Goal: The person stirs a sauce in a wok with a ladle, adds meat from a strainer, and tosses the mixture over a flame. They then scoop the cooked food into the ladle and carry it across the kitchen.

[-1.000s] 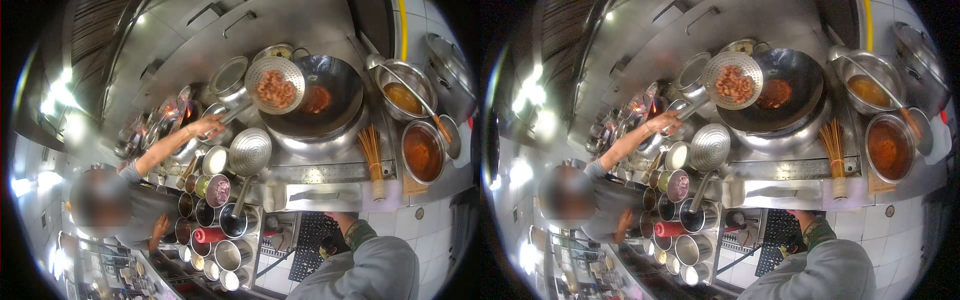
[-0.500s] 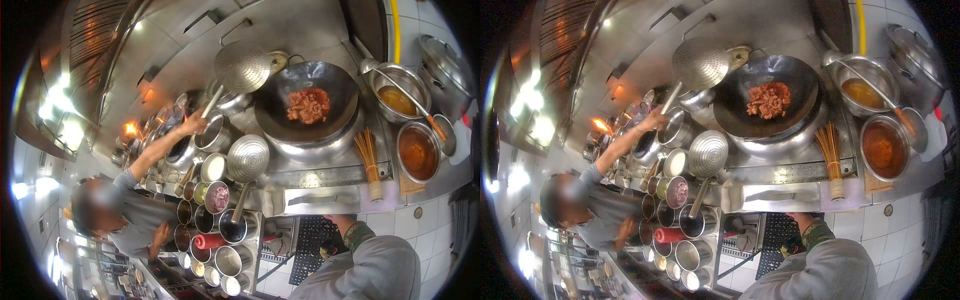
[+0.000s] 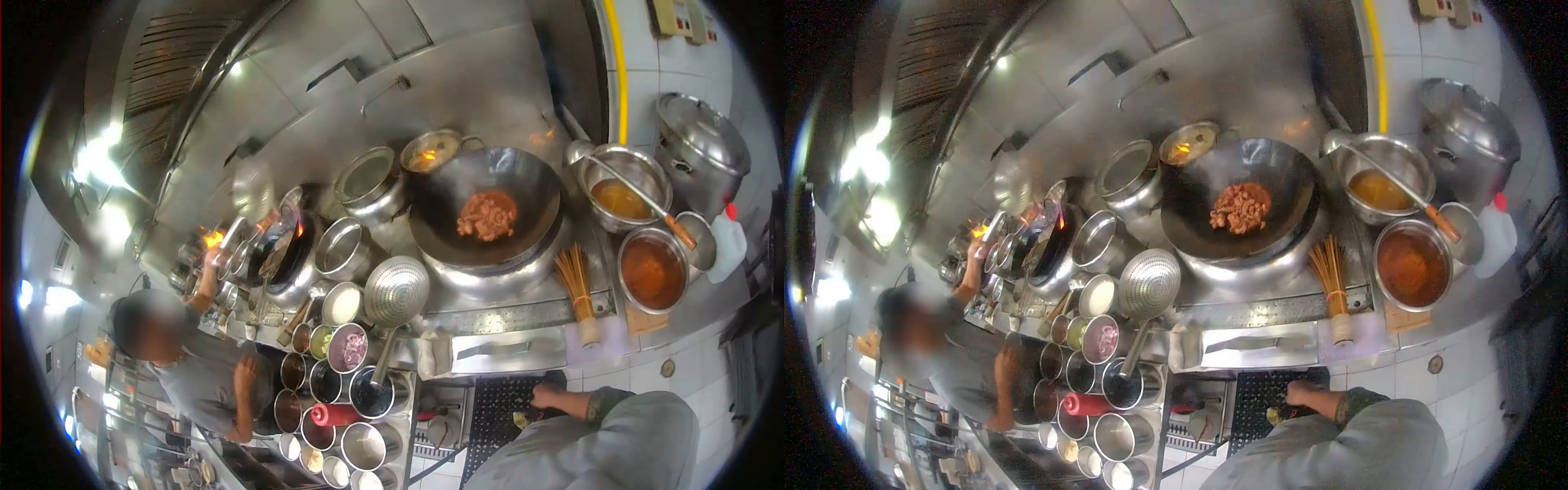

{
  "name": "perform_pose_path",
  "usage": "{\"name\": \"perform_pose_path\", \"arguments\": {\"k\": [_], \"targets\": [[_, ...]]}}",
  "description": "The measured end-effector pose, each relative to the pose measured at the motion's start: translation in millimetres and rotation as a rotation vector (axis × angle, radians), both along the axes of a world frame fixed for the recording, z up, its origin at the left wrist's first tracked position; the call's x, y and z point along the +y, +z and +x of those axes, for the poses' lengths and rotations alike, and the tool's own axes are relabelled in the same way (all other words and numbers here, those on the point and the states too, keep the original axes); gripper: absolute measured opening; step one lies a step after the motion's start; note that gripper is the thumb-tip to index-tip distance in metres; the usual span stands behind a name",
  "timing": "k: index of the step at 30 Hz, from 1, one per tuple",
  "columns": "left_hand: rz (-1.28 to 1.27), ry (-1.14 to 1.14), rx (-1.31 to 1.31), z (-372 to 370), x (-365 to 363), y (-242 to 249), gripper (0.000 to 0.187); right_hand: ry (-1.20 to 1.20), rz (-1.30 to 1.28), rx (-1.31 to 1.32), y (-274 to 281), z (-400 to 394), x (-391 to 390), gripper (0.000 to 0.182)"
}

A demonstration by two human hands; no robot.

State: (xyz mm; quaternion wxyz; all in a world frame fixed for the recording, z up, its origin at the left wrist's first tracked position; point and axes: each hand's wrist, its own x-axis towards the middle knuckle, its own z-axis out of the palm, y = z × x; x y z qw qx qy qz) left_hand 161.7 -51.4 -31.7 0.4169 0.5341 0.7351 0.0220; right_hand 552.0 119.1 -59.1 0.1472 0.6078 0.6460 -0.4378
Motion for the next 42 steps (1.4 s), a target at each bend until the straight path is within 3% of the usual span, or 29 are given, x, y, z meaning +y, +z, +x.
{"name": "perform_pose_path", "arguments": {"k": [2, 4, 5, 7, 8, 9, 10, 11, 12, 13, 15, 18, 20, 23, 24, 26, 28, 30, 31, 34, 35, 38, 39, 42], "targets": [[0.008, -0.006, -0.012, 6.2, 6.6, -0.3, 0.033, 0.257, 0.013, 0.084, 35.8, -13.2, 1.6, 0.036], [0.018, -0.009, -0.025, 10.9, 10.7, -5.6, 0.033, 0.271, 0.022, 0.543, 119.9, -13.1, 6.8, 0.043], [0.020, -0.010, -0.030, 12.0, 11.4, -7.9, 0.033, 0.182, 0.027, 0.708, 157.2, -8.3, 15.7, 0.042], [0.022, -0.010, -0.043, 14.8, 9.0, -14.1, 0.034, -0.010, -0.044, 0.877, 301.8, 25.5, 50.5, 0.033], [0.024, -0.014, -0.049, 14.0, 6.7, -17.5, 0.034, -0.050, 0.387, 0.621, 335.8, 55.5, 71.2, 0.029], [0.021, -0.015, -0.052, 14.4, 5.5, -21.9, 0.034, -0.139, 0.709, 0.553, 341.9, 97.7, 97.5, 0.030], [0.013, -0.013, -0.052, 14.2, 1.4, -26.4, 0.034, -0.486, 0.757, 0.346, 398.5, 125.8, 112.9, 0.027], [0.006, -0.019, -0.051, 13.5, -0.3, -28.3, 0.034, -0.619, 1.131, 0.149, 402.2, 168.3, 128.2, 0.023], [-0.002, -0.018, -0.051, 14.0, 0.0, -29.5, 0.034, -0.662, 1.235, -0.261, 370.9, 233.4, 148.8, 0.019], [-0.012, -0.014, -0.052, 14.2, 1.1, -31.4, 0.034, -0.521, 1.129, -0.590, 362.7, 293.2, 154.0, 0.020], [-0.041, 0.018, -0.068, 18.8, 2.1, -37.3, 0.034, -0.603, 1.125, -0.649, 365.7, 344.4, 136.3, 0.019], [-0.187, 0.154, -0.151, 21.6, 2.5, -55.2, 0.035, -0.729, 0.916, -0.548, 351.1, 387.4, 136.8, 0.019], [-0.239, 0.165, -0.188, 24.5, -0.1, -59.7, 0.035, -0.664, 0.849, -0.452, 356.9, 396.3, 141.2, 0.024], [0.144, -0.386, 0.104, 23.3, 4.7, -49.9, 0.025, -0.642, 0.860, -0.293, 366.1, 396.1, 148.6, 0.030], [0.181, -0.378, 0.060, 24.4, 3.6, -45.6, 0.024, -0.644, 0.877, -0.237, 368.3, 391.5, 146.6, 0.033], [0.054, -0.392, 0.255, 31.2, 12.8, -46.0, 0.025, -0.628, 0.961, -0.131, 381.4, 363.1, 129.3, 0.034], [-0.004, -0.447, 0.252, 38.1, 34.5, -41.4, 0.024, -0.788, 0.529, 0.162, 443.3, 318.3, 119.3, 0.041], [-0.072, -0.522, 0.257, 41.3, 44.7, -31.6, 0.025, -0.500, 0.866, 0.233, 447.8, 298.6, 122.6, 0.047], [0.027, -0.621, 0.254, 44.1, 48.9, -25.4, 0.021, -0.355, 1.034, 0.273, 448.2, 290.5, 124.4, 0.050], [0.129, -0.524, 0.268, 38.9, 61.6, -50.1, 0.020, -0.248, 0.733, 0.272, 462.9, 265.4, 140.8, 0.057], [0.163, -0.601, 0.255, 39.8, 73.8, -45.6, 0.021, -0.216, 0.730, 0.220, 461.1, 259.3, 147.3, 0.057], [0.259, -0.537, 0.097, 41.7, 91.7, -40.1, 0.021, -0.170, 0.736, 0.108, 438.2, 230.7, 170.9, 0.057], [0.174, -0.539, 0.120, 39.0, 98.5, -42.3, 0.021, -0.191, 0.759, 0.097, 439.4, 216.7, 178.3, 0.057], [0.268, -0.498, 0.164, 39.3, 102.7, -25.7, 0.022, -0.210, 0.859, 0.078, 412.4, 190.4, 206.2, 0.057]]}}
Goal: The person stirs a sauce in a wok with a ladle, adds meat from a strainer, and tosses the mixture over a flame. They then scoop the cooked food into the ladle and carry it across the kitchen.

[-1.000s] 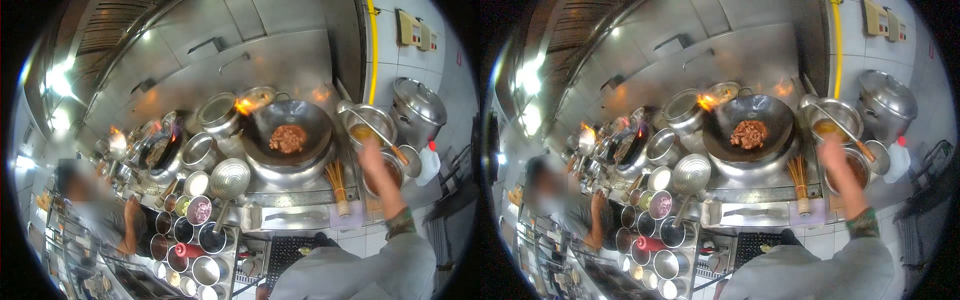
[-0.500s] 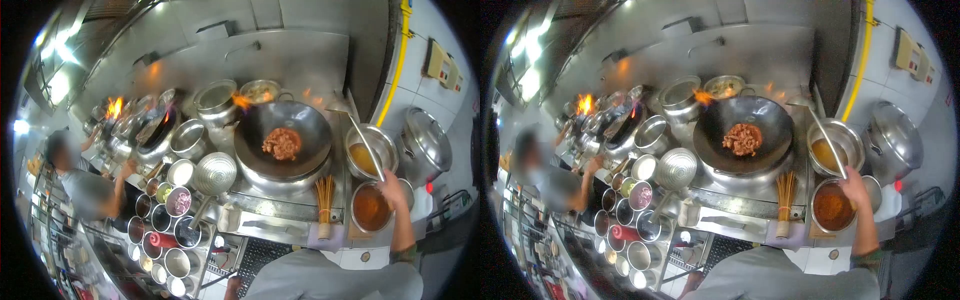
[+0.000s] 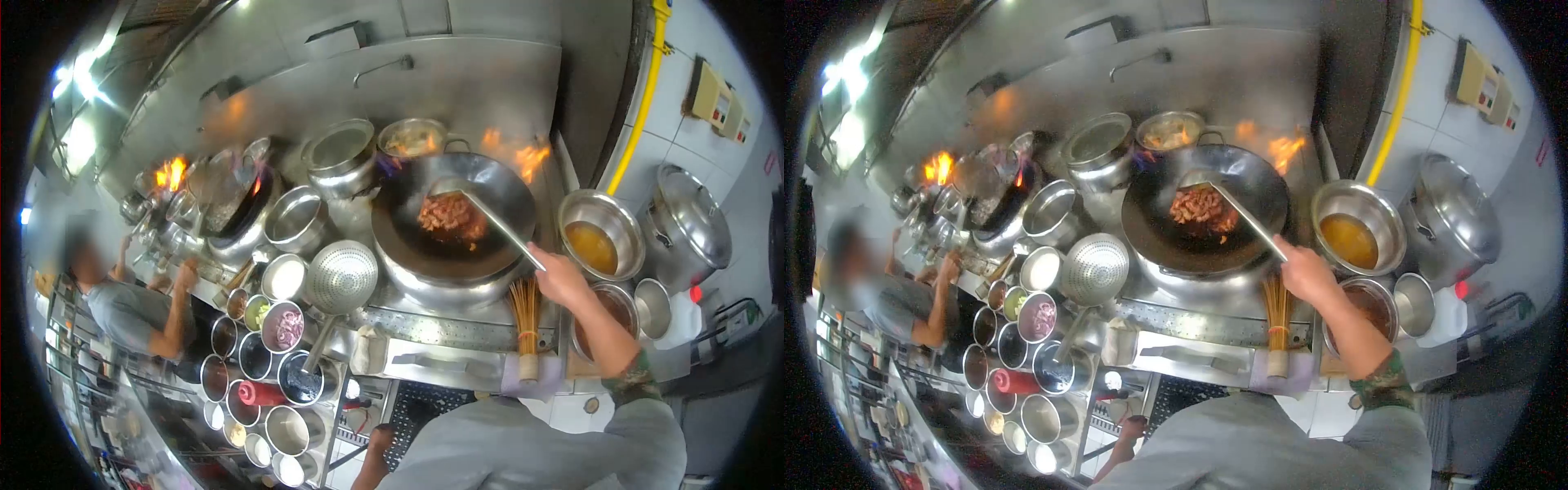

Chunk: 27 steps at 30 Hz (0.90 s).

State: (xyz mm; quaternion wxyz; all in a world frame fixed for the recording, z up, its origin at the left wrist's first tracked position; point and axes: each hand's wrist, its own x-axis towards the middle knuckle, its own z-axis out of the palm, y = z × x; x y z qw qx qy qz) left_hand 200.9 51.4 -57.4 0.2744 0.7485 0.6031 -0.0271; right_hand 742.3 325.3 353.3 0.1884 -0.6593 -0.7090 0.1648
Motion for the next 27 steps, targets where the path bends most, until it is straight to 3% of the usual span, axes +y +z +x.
{"name": "perform_pose_path", "arguments": {"k": [1, 4, 6, 8, 11, 13, 16, 17, 19, 20, 22, 23, 26, 27], "targets": [[-0.190, 0.206, -0.062, -6.0, 0.0, -15.2, 0.022, -0.003, 0.026, -0.002, -7.8, -6.7, 1.0, 0.057], [-0.127, 0.033, 0.017, -29.4, -9.7, -39.1, 0.024, -0.022, -0.077, 0.103, 29.9, -21.3, -27.3, 0.056], [-0.044, 0.075, 0.024, -36.8, -22.6, -32.9, 0.024, -0.011, -0.073, 0.125, 46.0, -20.6, -57.8, 0.054], [-0.138, 0.192, -0.116, -45.6, -40.7, -46.0, 0.024, -0.070, -0.185, 0.215, 64.4, -25.2, -81.0, 0.054], [-0.366, 0.399, -0.374, -60.7, -72.4, -56.8, 0.023, -0.022, -0.121, 0.037, 41.0, -34.5, -62.9, 0.057], [-0.451, 0.500, -0.527, -64.4, -69.1, -56.0, 0.023, -0.118, -0.126, 0.052, 17.3, -51.8, -41.4, 0.055], [-0.436, 0.481, -0.566, -64.7, -46.8, -49.1, 0.022, -0.168, 0.086, -0.007, -16.3, -78.7, -22.5, 0.056], [-0.441, 0.479, -0.575, -65.7, -48.6, -46.3, 0.022, -0.188, 0.026, 0.017, -13.6, -82.2, -25.5, 0.056], [0.284, -0.189, -0.254, -85.4, -44.4, -84.8, 0.020, -0.221, -0.090, 0.074, 11.8, -95.1, -34.9, 0.057], [0.192, -0.031, -0.357, -88.3, -39.1, -79.8, 0.020, -0.199, -0.134, 0.176, 31.0, -92.0, -48.4, 0.056], [0.007, 0.308, -0.575, -73.1, -25.5, -59.7, 0.020, -0.169, -0.098, 0.097, 55.1, -84.7, -81.1, 0.055], [0.018, 0.144, -0.352, -77.4, -11.4, -90.0, 0.019, -0.175, -0.117, 0.129, 58.3, -80.7, -94.9, 0.055], [-0.439, 0.980, -0.991, -54.6, -23.4, -54.3, 0.019, -0.169, -0.157, 0.254, 53.2, -68.5, -113.0, 0.054], [-0.394, 0.719, -0.739, -60.0, -22.4, -47.5, 0.019, -0.059, -0.055, 0.064, 43.9, -64.3, -104.6, 0.054]]}}
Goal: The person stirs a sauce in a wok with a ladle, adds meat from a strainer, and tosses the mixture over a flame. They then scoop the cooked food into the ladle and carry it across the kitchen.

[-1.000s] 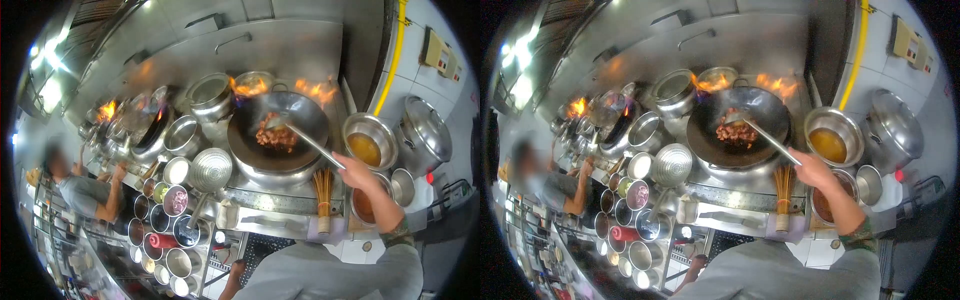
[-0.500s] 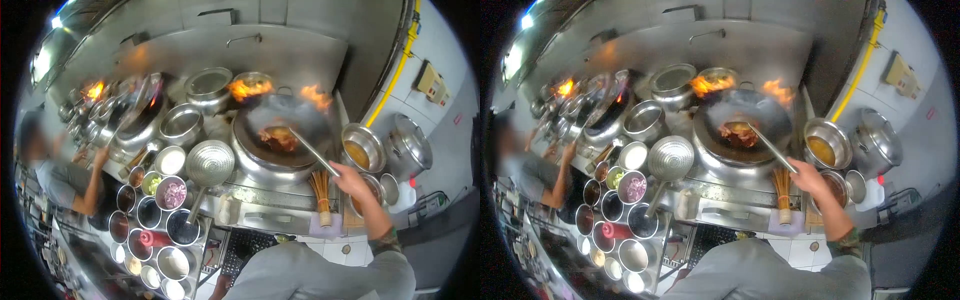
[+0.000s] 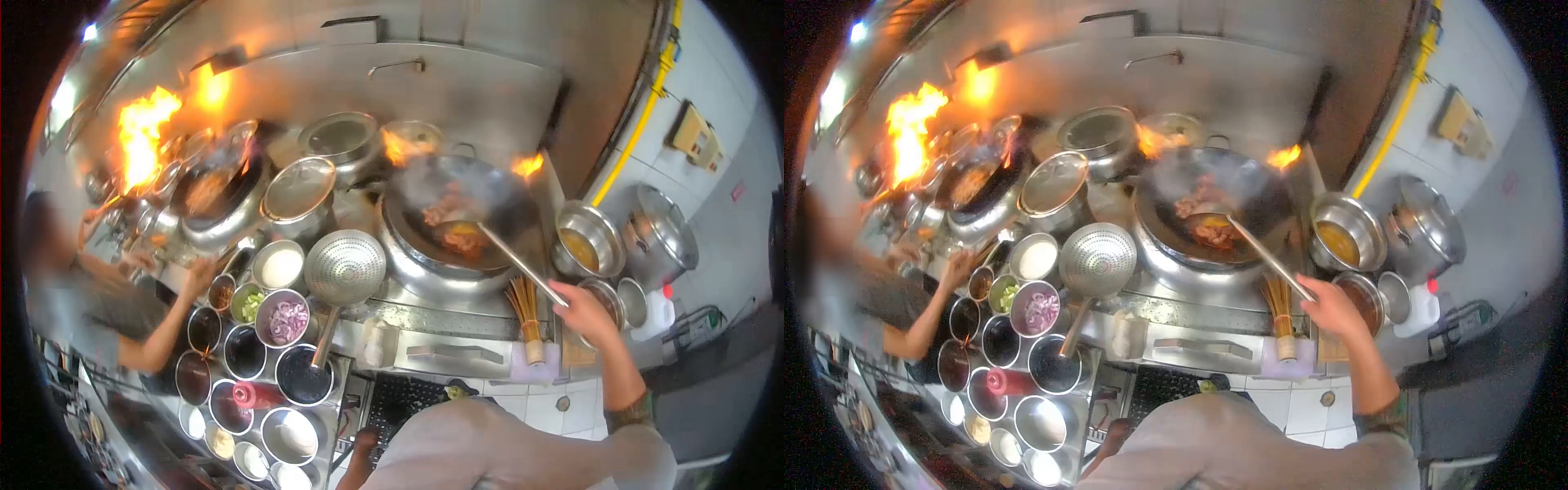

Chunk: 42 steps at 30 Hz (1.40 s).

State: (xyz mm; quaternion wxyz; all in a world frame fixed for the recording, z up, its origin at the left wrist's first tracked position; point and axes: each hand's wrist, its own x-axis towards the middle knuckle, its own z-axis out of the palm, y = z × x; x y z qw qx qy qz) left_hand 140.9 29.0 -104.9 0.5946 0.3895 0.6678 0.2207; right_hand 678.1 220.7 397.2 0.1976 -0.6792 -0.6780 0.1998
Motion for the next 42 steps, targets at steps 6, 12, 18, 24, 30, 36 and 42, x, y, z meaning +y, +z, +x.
{"name": "perform_pose_path", "arguments": {"k": [6, 12, 18, 24, 30, 36, 42], "targets": [[0.251, -1.062, 0.754, -19.7, 31.1, -0.3, 0.021, -0.209, 0.049, 0.016, -61.6, -31.2, 83.3, 0.055], [0.589, -1.119, 0.814, -44.1, 54.5, -1.8, 0.018, -0.093, -0.061, 0.158, -17.6, -35.3, 72.6, 0.057], [0.392, -0.968, 0.847, -14.9, 7.2, -12.5, 0.018, -0.168, -0.215, 0.283, 4.7, -16.8, 4.5, 0.056], [0.246, -1.000, 0.653, -19.8, -6.2, -24.9, 0.021, -0.146, 0.168, -0.014, -67.5, -2.6, 54.6, 0.060], [0.477, -1.056, 0.781, -24.6, 28.3, 0.5, 0.016, -0.271, -0.204, 0.469, -43.4, -26.6, 65.1, 0.064], [0.455, -0.893, 0.776, -20.4, 31.1, 1.1, 0.018, -0.118, -0.302, 0.690, -38.7, -26.7, 36.5, 0.064], [0.437, -1.116, 0.802, -23.3, 12.1, -1.9, 0.020, -0.150, 0.022, 0.215, -66.5, -21.5, 66.7, 0.059]]}}
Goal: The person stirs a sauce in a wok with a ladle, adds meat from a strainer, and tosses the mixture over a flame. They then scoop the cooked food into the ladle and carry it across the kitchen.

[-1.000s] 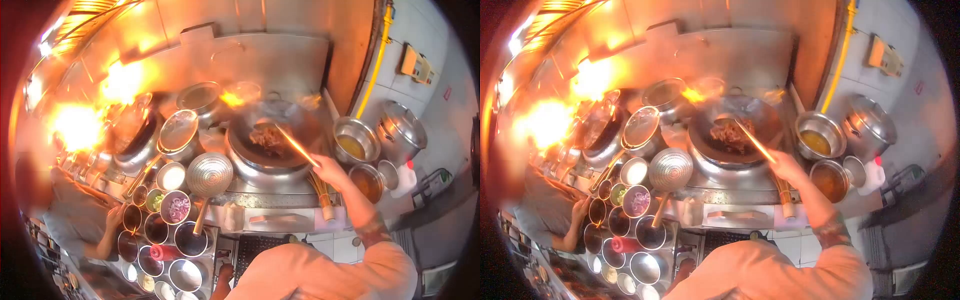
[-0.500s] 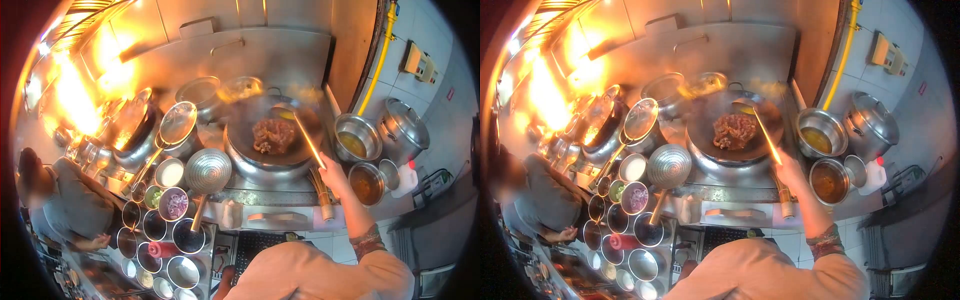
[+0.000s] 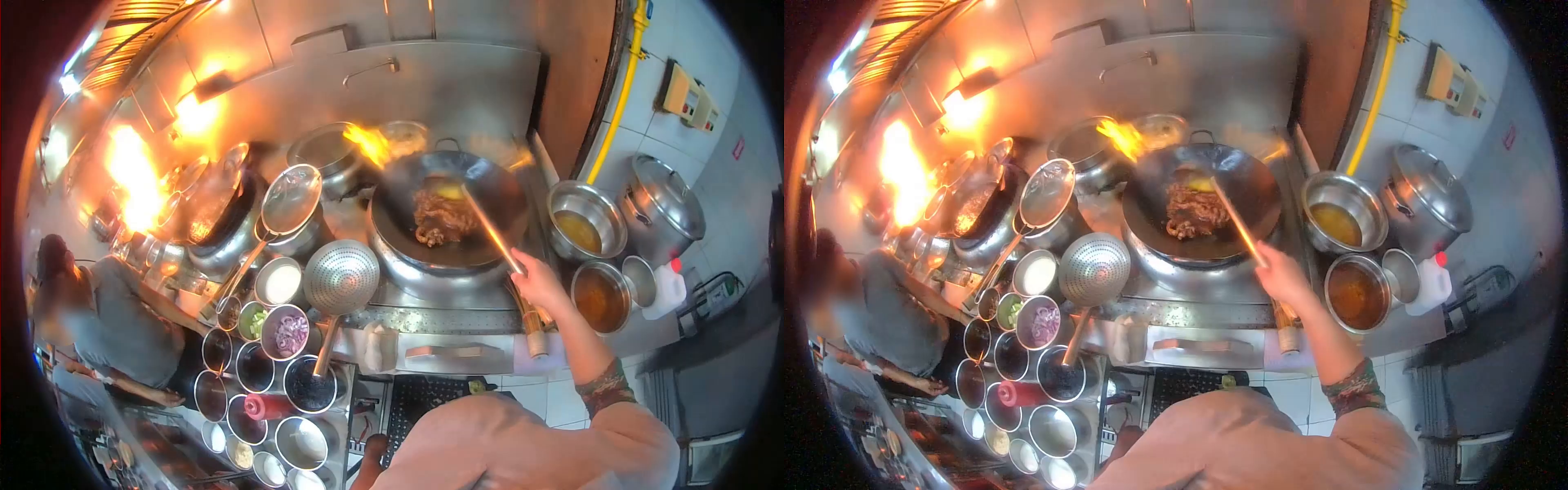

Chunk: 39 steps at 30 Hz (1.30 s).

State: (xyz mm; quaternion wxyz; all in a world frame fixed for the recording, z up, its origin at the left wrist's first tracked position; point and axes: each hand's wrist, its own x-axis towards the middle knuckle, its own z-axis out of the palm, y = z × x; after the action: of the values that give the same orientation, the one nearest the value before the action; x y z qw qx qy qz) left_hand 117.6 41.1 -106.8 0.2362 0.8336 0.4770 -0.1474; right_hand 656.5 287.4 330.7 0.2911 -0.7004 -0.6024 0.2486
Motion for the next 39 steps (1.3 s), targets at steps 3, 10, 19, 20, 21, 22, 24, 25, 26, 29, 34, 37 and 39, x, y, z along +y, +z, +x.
{"name": "perform_pose_path", "arguments": {"k": [3, 10, 19, 20, 21, 22, 24, 25, 26, 29, 34, 37, 39], "targets": [[-0.044, 0.025, 0.067, -2.9, -11.4, 8.5, 0.021, -0.062, 0.049, 0.042, -1.4, 0.2, 11.0, 0.059], [-0.110, 0.110, 0.056, -12.1, -25.4, -5.7, 0.018, -0.037, -0.180, 0.480, 7.8, -16.1, 18.3, 0.062], [0.088, 0.166, -0.103, -3.2, 19.5, 26.5, 0.022, -0.025, -0.202, 0.227, 20.9, -28.5, 28.1, 0.062], [-0.015, 0.339, -0.294, -12.0, 12.2, -4.7, 0.024, -0.011, -0.222, 0.246, 18.0, -23.7, 31.7, 0.062], [-0.104, 0.510, -0.498, -13.4, 9.6, -15.8, 0.026, -0.002, -0.239, 0.268, 16.3, -19.9, 31.7, 0.062], [0.002, 0.278, -0.280, -9.9, 15.8, -9.9, 0.026, -0.017, -0.206, 0.194, 22.1, -19.1, 32.4, 0.061], [0.175, 0.026, -0.127, -12.3, 18.0, 12.1, 0.024, 0.060, 0.187, -0.100, -23.2, -5.1, 35.2, 0.060], [0.161, 0.015, -0.113, -14.0, 18.0, 13.2, 0.024, 0.101, 0.377, -0.249, -22.6, -9.7, 33.4, 0.060], [0.144, 0.002, -0.100, -14.2, 17.0, 13.5, 0.024, 0.086, 0.251, -0.186, -20.5, -10.3, 34.8, 0.060], [0.097, -0.059, -0.086, -17.3, 6.0, 8.6, 0.023, 0.049, -0.063, -0.063, 12.9, -7.7, 12.8, 0.059], [0.164, 0.053, -0.164, -20.9, -2.0, 30.2, 0.021, 0.142, -0.036, -0.060, 34.7, 16.7, -40.4, 0.059], [0.119, 0.222, -0.236, -22.2, -17.0, 8.1, 0.025, 0.080, -0.237, 0.015, 64.1, 5.5, -59.4, 0.059], [0.035, 0.080, -0.084, -19.6, -16.3, -14.9, 0.026, 0.053, -0.230, -0.044, 68.8, -5.7, -62.4, 0.059]]}}
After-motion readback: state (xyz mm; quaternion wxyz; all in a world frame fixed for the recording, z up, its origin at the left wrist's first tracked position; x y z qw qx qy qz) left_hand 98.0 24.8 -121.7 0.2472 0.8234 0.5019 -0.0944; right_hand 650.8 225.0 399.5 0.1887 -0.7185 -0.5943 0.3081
